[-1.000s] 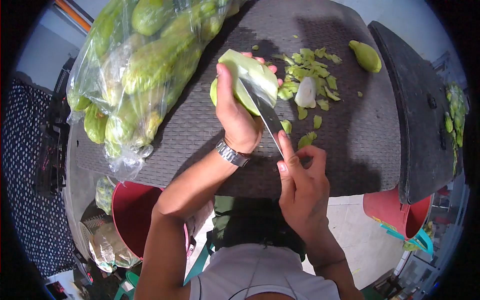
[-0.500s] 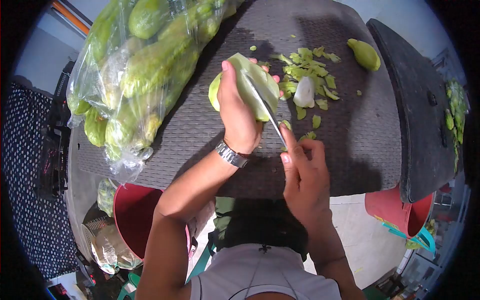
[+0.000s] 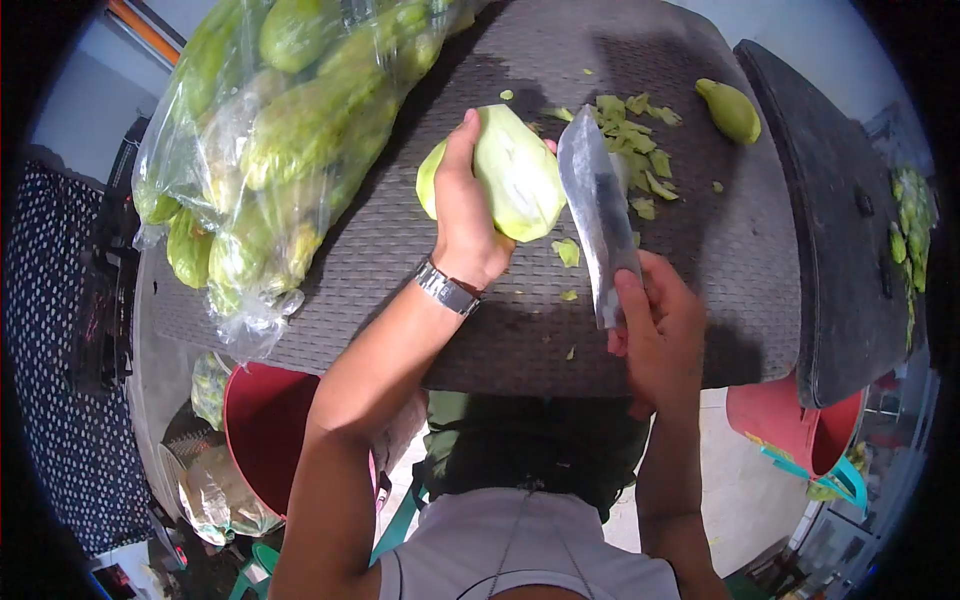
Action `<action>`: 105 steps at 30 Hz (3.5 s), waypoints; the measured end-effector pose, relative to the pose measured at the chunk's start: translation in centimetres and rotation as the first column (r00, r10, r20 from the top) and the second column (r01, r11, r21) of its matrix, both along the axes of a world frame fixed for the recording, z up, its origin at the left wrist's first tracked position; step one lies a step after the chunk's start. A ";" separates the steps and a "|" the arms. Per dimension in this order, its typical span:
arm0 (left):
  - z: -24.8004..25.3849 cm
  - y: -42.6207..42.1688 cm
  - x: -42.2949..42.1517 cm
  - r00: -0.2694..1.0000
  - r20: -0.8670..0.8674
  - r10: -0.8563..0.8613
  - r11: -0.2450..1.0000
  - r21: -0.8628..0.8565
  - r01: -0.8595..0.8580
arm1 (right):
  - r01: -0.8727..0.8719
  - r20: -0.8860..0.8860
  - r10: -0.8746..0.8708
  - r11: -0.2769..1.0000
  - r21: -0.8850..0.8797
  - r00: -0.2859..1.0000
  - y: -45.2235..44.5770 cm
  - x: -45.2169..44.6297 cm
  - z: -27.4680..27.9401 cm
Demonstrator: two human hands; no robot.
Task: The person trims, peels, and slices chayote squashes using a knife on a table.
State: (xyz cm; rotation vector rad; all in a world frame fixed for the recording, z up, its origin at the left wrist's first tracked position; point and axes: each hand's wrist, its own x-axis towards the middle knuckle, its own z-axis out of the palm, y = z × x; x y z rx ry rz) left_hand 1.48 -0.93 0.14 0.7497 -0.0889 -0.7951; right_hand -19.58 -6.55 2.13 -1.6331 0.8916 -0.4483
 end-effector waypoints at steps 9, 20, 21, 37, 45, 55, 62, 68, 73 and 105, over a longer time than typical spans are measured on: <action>0.5 0.3 -1.2 0.999 0.044 -0.011 1.000 0.020 0.010 | -0.037 -0.003 0.037 0.982 -0.186 0.999 -0.4 2.1 -1.7; -0.1 0.3 -0.4 0.998 0.057 -0.009 0.999 0.031 0.007 | -0.143 -0.097 0.119 0.945 -0.295 0.988 -0.2 0.7 -1.6; -0.3 0.2 -0.2 0.997 0.060 -0.041 0.999 0.030 0.039 | -0.154 -0.091 0.134 0.948 -0.280 0.987 -0.3 0.5 -1.6; 0.5 0.6 0.4 0.949 0.110 -0.295 0.955 0.005 0.296 | -0.248 -0.094 0.248 0.969 0.008 0.964 -2.1 -2.2 -0.6; 0.4 0.5 1.0 0.917 0.097 -0.387 0.922 0.023 0.387 | -0.296 -0.147 0.295 0.955 0.014 0.944 -2.9 -3.0 -0.6; 0.8 0.7 0.9 0.875 0.132 -0.466 0.885 0.077 0.459 | -0.277 -0.205 0.236 0.939 -0.202 0.950 -5.5 -3.8 -0.1; -0.3 0.6 1.7 0.822 0.109 -0.559 0.827 0.141 0.544 | -0.336 -0.180 0.291 0.885 -0.324 0.940 -8.3 -4.1 -0.9; -0.8 0.6 2.4 0.809 0.078 -0.582 0.812 0.112 0.573 | -0.360 -0.173 0.322 0.891 -0.275 0.931 -9.4 -4.3 -1.1; -0.2 1.0 3.0 0.802 -0.046 -0.595 0.802 -0.106 0.588 | -0.241 -0.038 0.241 0.970 -0.011 0.970 -9.2 -4.2 -0.7; -0.1 0.8 0.8 0.995 0.030 -0.094 0.979 -0.179 0.097 | -0.431 -0.378 0.250 0.723 -0.540 0.892 1.1 -2.6 3.1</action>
